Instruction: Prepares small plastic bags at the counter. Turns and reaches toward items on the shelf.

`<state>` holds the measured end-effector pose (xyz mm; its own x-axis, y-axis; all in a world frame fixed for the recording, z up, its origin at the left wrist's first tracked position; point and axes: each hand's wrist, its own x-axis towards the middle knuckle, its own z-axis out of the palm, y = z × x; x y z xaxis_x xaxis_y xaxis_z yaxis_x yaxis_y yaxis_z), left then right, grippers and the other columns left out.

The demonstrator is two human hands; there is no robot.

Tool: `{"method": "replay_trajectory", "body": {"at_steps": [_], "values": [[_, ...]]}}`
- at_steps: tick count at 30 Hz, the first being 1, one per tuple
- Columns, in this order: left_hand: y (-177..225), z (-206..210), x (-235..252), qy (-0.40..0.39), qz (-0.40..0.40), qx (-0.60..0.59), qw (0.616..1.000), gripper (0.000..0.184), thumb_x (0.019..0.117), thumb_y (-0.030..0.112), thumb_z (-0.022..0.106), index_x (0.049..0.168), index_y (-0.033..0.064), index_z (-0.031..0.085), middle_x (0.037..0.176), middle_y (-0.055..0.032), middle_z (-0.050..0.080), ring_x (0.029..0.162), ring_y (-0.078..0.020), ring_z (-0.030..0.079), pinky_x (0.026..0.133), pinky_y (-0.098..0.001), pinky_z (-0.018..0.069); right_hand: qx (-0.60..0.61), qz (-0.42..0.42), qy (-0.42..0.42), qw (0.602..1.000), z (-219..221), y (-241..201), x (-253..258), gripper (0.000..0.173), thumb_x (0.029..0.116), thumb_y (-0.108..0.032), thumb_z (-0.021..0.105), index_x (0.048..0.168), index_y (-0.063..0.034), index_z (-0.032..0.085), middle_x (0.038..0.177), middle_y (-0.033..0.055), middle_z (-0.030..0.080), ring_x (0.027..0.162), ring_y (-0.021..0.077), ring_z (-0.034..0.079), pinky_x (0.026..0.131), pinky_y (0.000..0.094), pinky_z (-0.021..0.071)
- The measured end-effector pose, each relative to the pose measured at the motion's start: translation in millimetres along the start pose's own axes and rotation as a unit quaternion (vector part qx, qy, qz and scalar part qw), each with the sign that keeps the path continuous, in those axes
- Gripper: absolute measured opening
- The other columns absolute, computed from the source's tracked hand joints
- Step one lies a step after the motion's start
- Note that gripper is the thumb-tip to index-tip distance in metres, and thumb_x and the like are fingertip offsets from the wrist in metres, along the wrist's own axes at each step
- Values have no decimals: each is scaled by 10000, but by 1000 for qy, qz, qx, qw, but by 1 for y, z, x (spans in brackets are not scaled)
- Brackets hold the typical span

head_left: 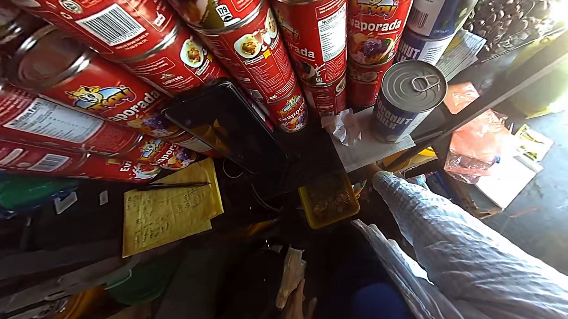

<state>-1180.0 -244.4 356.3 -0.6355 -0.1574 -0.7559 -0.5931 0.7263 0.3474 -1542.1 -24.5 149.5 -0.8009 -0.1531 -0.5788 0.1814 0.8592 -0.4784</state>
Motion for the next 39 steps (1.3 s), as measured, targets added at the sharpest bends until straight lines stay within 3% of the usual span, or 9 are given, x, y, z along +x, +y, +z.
{"method": "replay_trajectory", "body": {"at_steps": [7, 10, 15, 20, 27, 30, 32, 34, 39], "values": [[-10, 4, 4, 6, 14, -19, 1000, 593, 1052, 246, 557, 1529, -62, 387, 1418, -329, 540, 1309, -456, 552, 1126, -552, 404, 66, -30, 7, 997, -20, 11, -4, 545, 970, -300, 680, 1384, 40, 576, 1395, 267, 586, 1340, 392, 536, 1140, 554, 394], [-10, 4, 2, 7, 2, -18, 1000, 583, 1054, 231, 556, 1528, -62, 388, 1403, -335, 548, 1283, -462, 570, 1112, -556, 417, 178, 14, -30, 983, -28, 17, -2, 436, 951, -217, 736, 1275, 54, 629, 1192, 210, 675, 1011, 227, 680, 946, 373, 536], [-6, 2, -2, 4, -7, -21, 1000, 580, 1058, 238, 550, 1532, -54, 386, 1433, -321, 533, 1327, -450, 540, 1138, -546, 391, 321, 13, -67, 944, -38, 18, -14, 387, 1009, -109, 637, 1344, 64, 547, 1147, 192, 658, 882, 161, 664, 826, 306, 555], [-11, 3, -3, 8, 8, -13, 1000, 584, 1057, 244, 550, 1530, -58, 388, 1433, -321, 532, 1334, -453, 534, 1141, -546, 390, 522, -35, -131, 842, -33, 36, -16, 193, 1090, -148, 438, 1193, -31, 552, 914, 34, 632, 770, 113, 633, 759, 290, 560], [-9, -3, -6, -14, 37, 18, 999, 583, 1055, 237, 554, 1527, -63, 389, 1430, -339, 524, 1316, -473, 540, 1132, -554, 402, 711, -114, -185, 669, -27, 8, -63, 518, 1046, -402, 107, 800, -199, 516, 646, -29, 574, 497, 88, 514, 441, 223, 409], [-3, -7, -5, -45, 51, 54, 996, 588, 1060, 253, 550, 1534, -53, 383, 1463, -328, 501, 1349, -463, 516, 1153, -557, 383, 746, -121, -167, 633, -23, -8, -91, 495, 1043, -383, 142, 868, -172, 554, 720, -16, 621, 548, 86, 542, 477, 225, 427], [-1, -8, -1, -53, 67, 89, 992, 584, 1062, 271, 546, 1541, -24, 390, 1494, -297, 489, 1385, -439, 491, 1174, -551, 362, 783, -95, -145, 597, -24, -16, -123, 593, 1090, -425, 122, 1178, -67, 586, 1003, 93, 712, 803, 185, 678, 696, 334, 556], [1, -6, 3, -48, 95, 131, 986, 578, 1054, 274, 555, 1539, -5, 409, 1500, -271, 496, 1396, -418, 488, 1178, -550, 357, 830, -104, -157, 526, -20, -12, -155, 757, 1078, -560, 75, 1440, -31, 477, 1296, 192, 644, 1128, 307, 671, 931, 469, 558], [-2, 6, 0, -61, 198, 227, 952, 574, 1043, 293, 567, 1530, 18, 441, 1493, -260, 510, 1384, -412, 502, 1168, -566, 363, 869, -163, -125, 451, 3, 21, -267, 873, 1021, -698, 76, 1548, -68, 370, 1484, 209, 519, 1342, 360, 544, 1068, 540, 478]]}}
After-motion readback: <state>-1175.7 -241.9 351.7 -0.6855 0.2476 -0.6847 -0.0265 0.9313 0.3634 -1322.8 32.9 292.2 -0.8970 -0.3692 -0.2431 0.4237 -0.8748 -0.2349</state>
